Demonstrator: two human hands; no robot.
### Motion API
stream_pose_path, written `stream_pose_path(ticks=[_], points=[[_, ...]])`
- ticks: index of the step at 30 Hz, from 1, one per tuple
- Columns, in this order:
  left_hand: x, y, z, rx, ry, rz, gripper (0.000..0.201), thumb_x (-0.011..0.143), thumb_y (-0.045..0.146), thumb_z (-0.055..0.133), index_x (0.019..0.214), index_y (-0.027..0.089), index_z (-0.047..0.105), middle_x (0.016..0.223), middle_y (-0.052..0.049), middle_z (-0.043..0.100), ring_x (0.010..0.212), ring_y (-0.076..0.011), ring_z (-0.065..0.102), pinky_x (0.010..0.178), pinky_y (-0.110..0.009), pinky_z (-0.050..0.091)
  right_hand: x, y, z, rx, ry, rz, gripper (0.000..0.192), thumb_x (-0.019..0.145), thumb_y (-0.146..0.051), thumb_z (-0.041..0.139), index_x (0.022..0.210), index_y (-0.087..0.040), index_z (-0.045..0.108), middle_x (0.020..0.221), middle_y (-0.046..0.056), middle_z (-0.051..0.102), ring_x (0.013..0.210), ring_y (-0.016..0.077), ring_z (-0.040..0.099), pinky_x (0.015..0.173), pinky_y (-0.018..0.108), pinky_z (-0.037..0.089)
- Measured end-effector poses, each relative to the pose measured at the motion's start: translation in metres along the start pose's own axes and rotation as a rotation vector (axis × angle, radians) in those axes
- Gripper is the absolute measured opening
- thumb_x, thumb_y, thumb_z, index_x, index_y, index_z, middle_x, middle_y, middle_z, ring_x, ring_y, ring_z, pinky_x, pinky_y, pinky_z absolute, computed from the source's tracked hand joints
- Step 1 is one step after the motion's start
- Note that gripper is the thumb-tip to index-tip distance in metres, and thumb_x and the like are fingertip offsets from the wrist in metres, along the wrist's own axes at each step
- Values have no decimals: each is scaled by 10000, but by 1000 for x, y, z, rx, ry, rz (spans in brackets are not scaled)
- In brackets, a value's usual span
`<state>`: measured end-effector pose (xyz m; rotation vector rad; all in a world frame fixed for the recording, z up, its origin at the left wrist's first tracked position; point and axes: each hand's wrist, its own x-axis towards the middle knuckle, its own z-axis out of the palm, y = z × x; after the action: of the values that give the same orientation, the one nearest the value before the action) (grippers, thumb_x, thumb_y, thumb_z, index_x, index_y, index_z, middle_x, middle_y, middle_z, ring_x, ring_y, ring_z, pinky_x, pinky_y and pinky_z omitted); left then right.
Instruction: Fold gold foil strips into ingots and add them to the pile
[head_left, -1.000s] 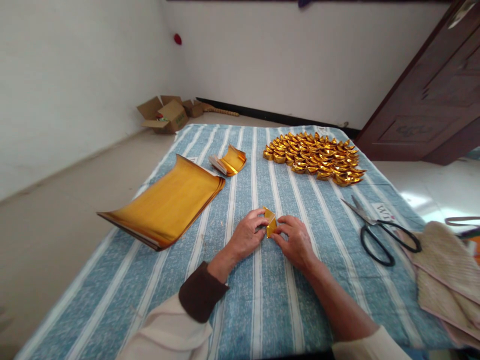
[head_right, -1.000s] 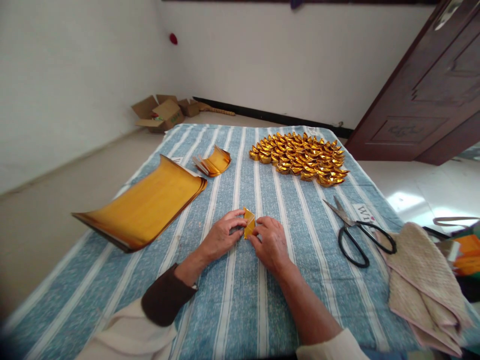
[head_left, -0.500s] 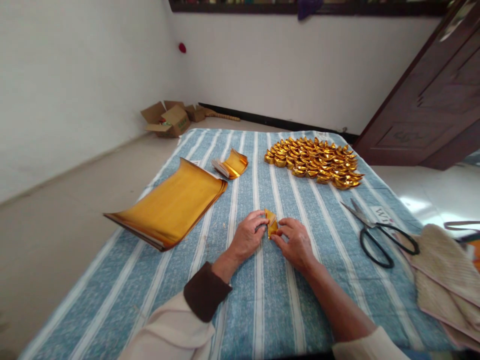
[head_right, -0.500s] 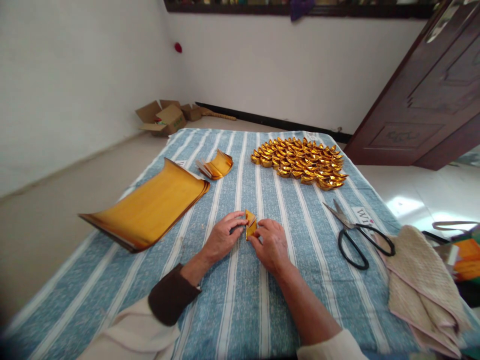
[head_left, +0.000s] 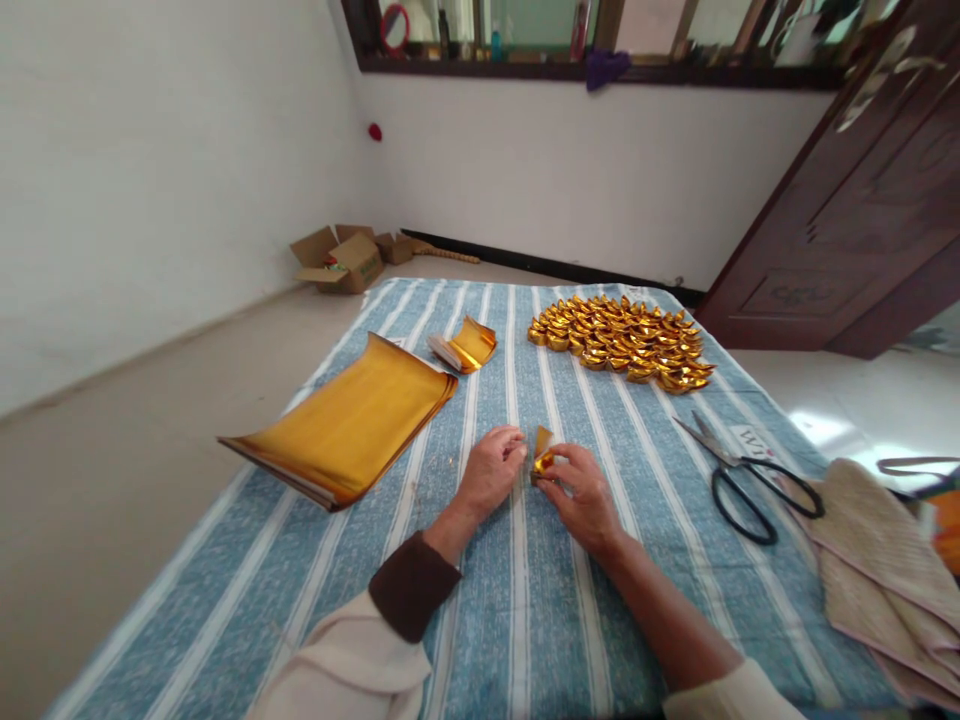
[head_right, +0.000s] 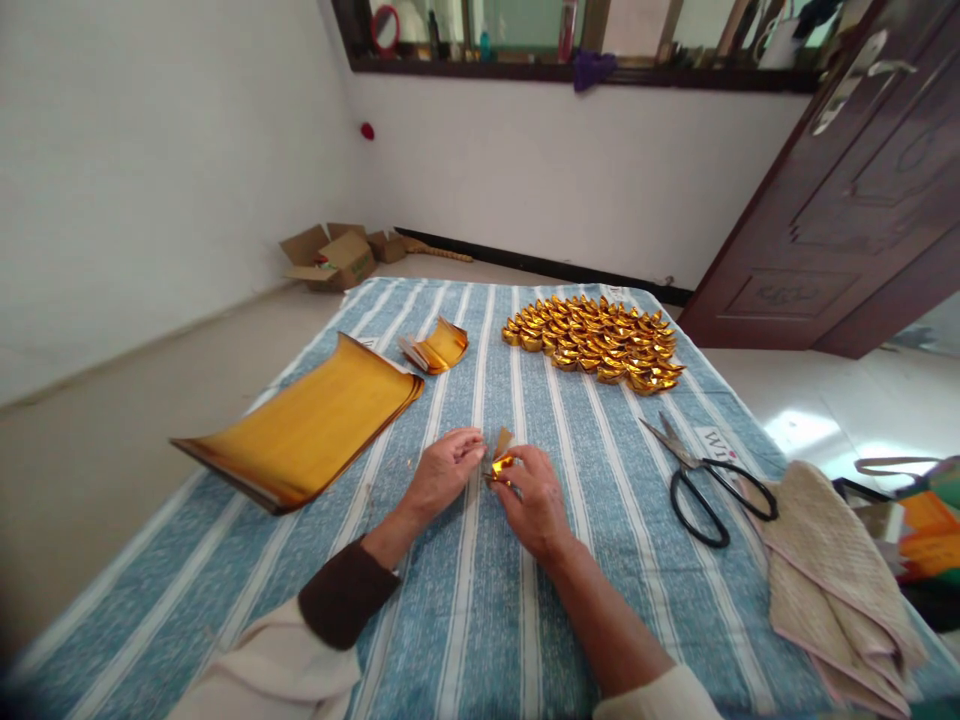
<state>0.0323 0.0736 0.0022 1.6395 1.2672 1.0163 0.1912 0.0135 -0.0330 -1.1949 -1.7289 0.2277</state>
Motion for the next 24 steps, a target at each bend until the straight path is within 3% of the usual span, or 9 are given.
stream_pose_path(ticks=[2,5,7,13,18,24], points=[[-1,2,-1,-84,32,-105,174,755,197,655,922,173,699,874,-66,728,806,-221,706,760,-316,562,2,-3,-2,50,9,-54,88,865,-162,639,844,-235,684,1083,68,634,1042,222,590,892,395,516],[-5,8,-4,-270,-15,-287,236,779,291,677,967,150,661,874,-83,725,744,-213,710,573,-259,547,7,-11,-7,37,18,-166,100,892,-154,619,876,-235,675,1072,65,641,1035,214,598,879,390,530],[-8,13,-7,-387,-78,-394,273,773,355,706,937,142,660,899,-91,719,718,-189,700,524,-225,525,11,-20,-10,5,15,-268,124,900,-128,602,900,-229,674,1076,72,645,1052,217,594,879,392,538],[-13,17,-17,-512,-200,-515,364,743,447,733,886,116,683,782,-87,701,596,-145,646,467,-201,486,14,-41,-9,-102,-78,-432,211,909,-91,573,1003,-226,705,1102,95,653,1135,230,581,953,408,535],[-13,11,-17,-615,-150,-566,229,708,322,747,757,113,668,681,-60,664,588,-145,630,483,-216,508,6,-32,-1,-36,7,-289,151,883,-142,622,913,-245,728,1185,93,636,1182,260,556,975,468,510],[-16,3,-13,-711,-75,-507,212,698,304,750,747,130,640,680,-33,632,613,-148,618,498,-247,543,4,-21,6,163,65,127,120,848,-294,669,757,-242,728,1194,85,632,1127,251,598,916,422,512]])
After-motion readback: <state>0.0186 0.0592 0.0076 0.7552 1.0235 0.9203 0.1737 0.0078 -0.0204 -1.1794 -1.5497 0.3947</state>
